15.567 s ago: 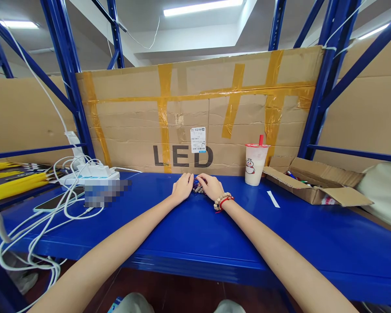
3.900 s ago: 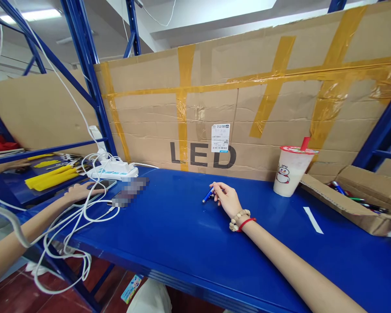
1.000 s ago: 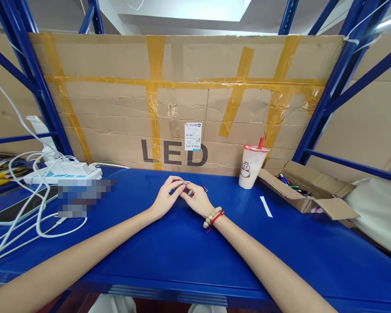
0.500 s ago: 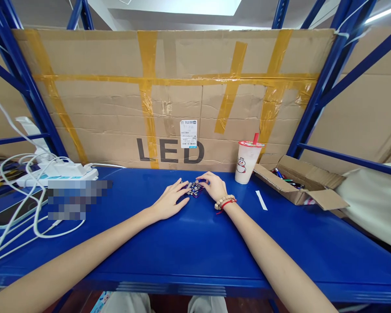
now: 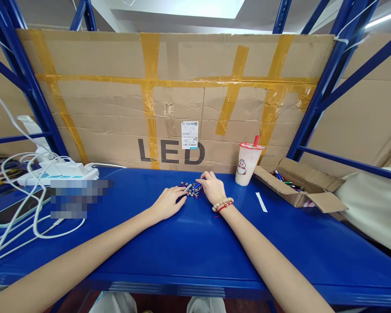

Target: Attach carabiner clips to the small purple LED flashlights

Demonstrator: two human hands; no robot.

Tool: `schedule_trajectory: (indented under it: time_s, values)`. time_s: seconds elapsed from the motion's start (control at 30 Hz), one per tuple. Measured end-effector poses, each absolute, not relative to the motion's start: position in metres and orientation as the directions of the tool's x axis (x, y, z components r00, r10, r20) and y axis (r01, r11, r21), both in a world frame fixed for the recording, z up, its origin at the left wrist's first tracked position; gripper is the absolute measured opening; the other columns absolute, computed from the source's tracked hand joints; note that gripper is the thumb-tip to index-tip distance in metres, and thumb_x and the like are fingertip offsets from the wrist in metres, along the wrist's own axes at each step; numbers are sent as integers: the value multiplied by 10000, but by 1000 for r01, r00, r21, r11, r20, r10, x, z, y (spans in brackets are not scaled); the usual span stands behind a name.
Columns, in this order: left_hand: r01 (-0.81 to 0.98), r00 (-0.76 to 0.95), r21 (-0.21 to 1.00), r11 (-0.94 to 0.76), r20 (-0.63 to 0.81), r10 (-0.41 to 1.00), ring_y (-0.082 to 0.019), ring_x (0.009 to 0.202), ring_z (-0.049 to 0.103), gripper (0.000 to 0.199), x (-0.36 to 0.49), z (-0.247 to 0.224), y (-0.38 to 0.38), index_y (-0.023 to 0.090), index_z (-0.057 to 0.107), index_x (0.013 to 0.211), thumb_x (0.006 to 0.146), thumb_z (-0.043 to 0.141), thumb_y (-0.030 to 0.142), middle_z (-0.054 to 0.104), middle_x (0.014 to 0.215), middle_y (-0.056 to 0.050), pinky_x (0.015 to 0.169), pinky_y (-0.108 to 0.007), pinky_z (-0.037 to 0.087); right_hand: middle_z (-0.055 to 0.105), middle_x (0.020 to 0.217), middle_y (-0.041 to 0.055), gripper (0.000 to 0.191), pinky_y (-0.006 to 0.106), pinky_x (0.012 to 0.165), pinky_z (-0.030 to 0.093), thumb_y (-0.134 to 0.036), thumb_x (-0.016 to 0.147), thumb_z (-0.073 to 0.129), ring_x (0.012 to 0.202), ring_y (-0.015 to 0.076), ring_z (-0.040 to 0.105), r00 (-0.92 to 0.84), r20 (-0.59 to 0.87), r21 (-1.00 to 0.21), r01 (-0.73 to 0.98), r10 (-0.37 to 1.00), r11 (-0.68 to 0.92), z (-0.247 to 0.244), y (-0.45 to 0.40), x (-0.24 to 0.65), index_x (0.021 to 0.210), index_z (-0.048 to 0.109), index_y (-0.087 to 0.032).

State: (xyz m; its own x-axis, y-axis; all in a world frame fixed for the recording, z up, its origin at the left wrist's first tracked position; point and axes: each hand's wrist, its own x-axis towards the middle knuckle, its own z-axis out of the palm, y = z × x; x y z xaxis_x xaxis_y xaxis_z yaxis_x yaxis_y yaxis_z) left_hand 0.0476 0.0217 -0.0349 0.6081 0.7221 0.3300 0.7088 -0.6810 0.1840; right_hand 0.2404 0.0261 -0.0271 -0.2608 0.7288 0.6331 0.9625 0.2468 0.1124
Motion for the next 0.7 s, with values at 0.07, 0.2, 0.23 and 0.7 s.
schedule_trajectory:
  time_s: [0.07, 0.2, 0.23, 0.7]
  values:
    - [721, 589, 175, -671, 357, 725, -236, 1134, 472, 373, 47, -35, 22, 192, 622, 1073, 879, 321, 298, 522, 1252, -32, 911, -393, 378, 602, 936, 36, 287, 235, 530, 400, -123, 829, 485, 850, 170, 497, -265, 658, 134, 962, 705, 236, -26, 25, 239, 938, 694, -286]
    - [753, 537, 191, -629, 373, 757, -230, 1085, 505, 342, 44, -33, 26, 179, 644, 1010, 854, 356, 280, 549, 1218, -43, 895, -387, 381, 590, 974, 33, 321, 228, 550, 418, -100, 816, 472, 871, 164, 497, -223, 718, 88, 969, 659, 233, -28, 25, 239, 988, 673, -283]
    - [754, 533, 196, -627, 376, 758, -224, 1072, 514, 330, 42, -32, 27, 176, 645, 997, 848, 365, 269, 557, 1205, -47, 893, -379, 382, 589, 978, 31, 326, 227, 564, 427, -98, 810, 474, 875, 161, 501, -204, 729, 59, 970, 653, 237, -29, 26, 239, 1006, 664, -276]
    - [780, 440, 209, -590, 486, 755, -213, 907, 548, 206, 24, -29, 44, 193, 659, 825, 762, 463, 199, 663, 914, -40, 828, -371, 371, 632, 819, 21, 266, 243, 657, 435, -403, 856, 459, 719, 142, 576, -53, 680, -419, 790, 731, 448, -25, 14, 205, 982, 596, -214]
